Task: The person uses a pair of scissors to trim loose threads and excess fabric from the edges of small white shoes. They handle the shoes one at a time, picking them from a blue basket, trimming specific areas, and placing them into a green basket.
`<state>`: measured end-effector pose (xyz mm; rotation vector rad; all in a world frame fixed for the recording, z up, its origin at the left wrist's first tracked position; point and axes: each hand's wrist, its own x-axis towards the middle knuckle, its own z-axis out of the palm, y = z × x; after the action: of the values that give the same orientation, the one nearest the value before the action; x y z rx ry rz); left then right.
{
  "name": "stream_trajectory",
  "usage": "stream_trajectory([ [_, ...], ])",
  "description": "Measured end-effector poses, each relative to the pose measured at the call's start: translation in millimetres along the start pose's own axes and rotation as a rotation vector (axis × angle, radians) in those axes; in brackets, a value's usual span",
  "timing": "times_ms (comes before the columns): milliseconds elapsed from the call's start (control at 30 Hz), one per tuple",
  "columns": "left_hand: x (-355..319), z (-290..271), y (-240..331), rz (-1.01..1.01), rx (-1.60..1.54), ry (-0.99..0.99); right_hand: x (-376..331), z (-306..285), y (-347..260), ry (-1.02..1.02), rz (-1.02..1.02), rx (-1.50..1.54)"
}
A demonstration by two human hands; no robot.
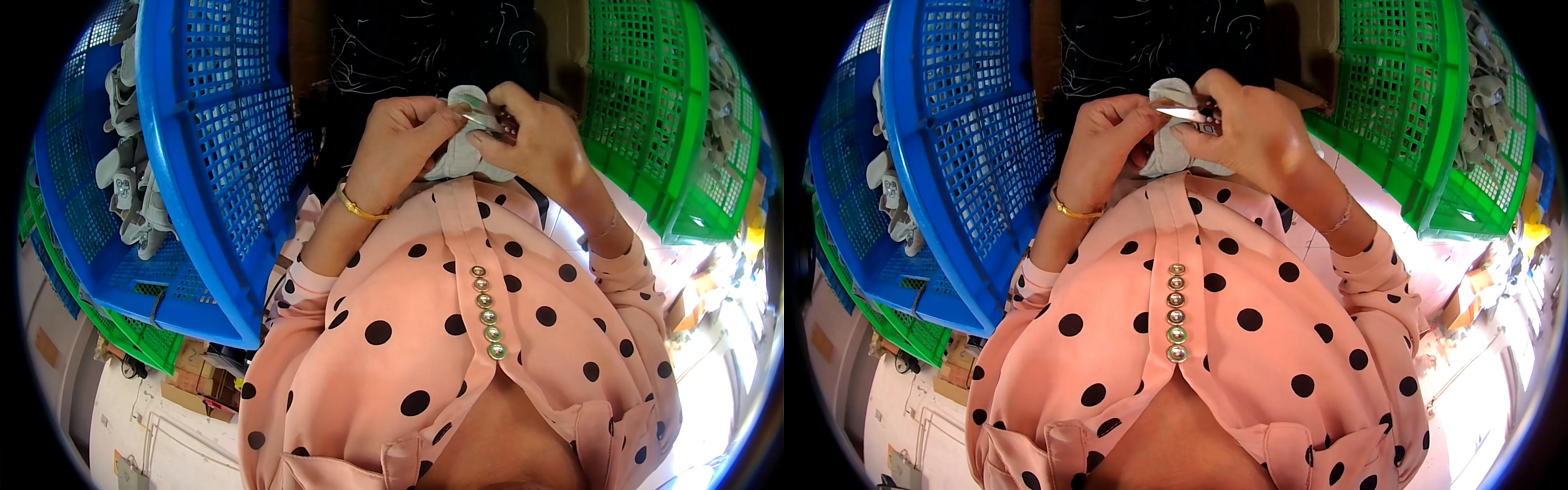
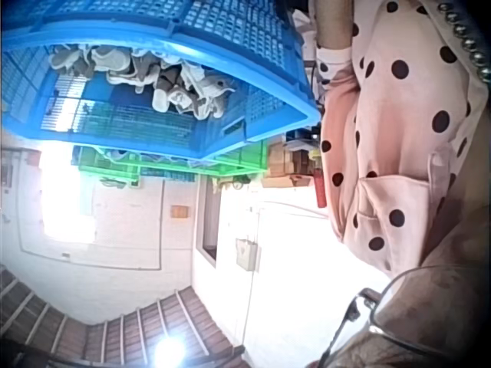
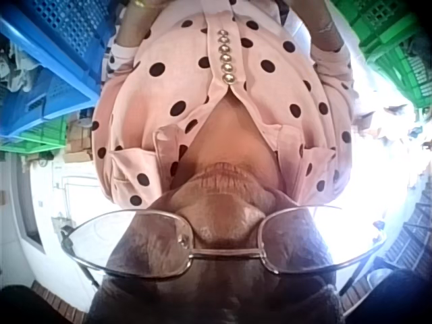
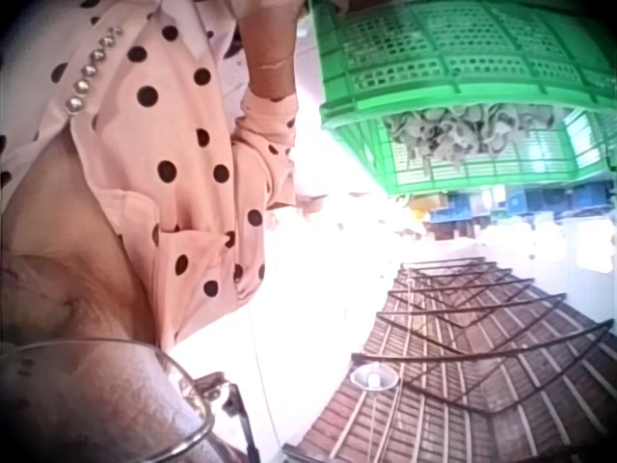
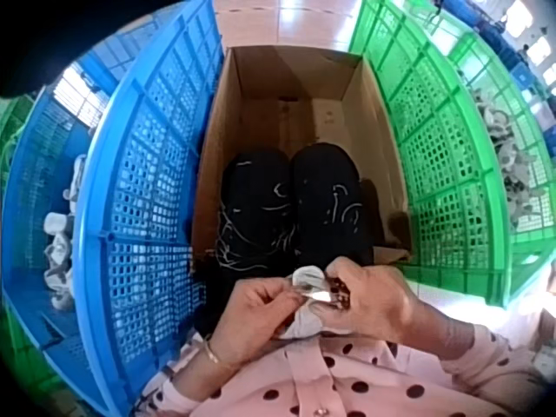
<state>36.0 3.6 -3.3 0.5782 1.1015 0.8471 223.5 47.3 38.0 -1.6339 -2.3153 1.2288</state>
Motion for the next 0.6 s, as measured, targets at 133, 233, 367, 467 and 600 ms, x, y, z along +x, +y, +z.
stream_trajectory([
  [133, -5, 2, 2, 0.022, 0.031, 0.064, 17, 1, 23, 0.181, 0.167, -0.222],
  [233, -3, 0, 1, 0.051, 0.055, 0.085, 20, -5, 33, 0.274, 0.19, -0.088],
  [367, -3, 8, 2, 0.065, -0.009, 0.101, 3, 8, 1, -0.025, 0.01, -0.056],
  [467, -3, 5, 3, 0.047, 0.025, 0.108, 12, 3, 25, 0.26, 0.101, -0.186],
  [600, -3, 4, 4, 0.049, 0.021, 0.12, 2, -9, 23, 0.274, 0.007, -0.078],
])
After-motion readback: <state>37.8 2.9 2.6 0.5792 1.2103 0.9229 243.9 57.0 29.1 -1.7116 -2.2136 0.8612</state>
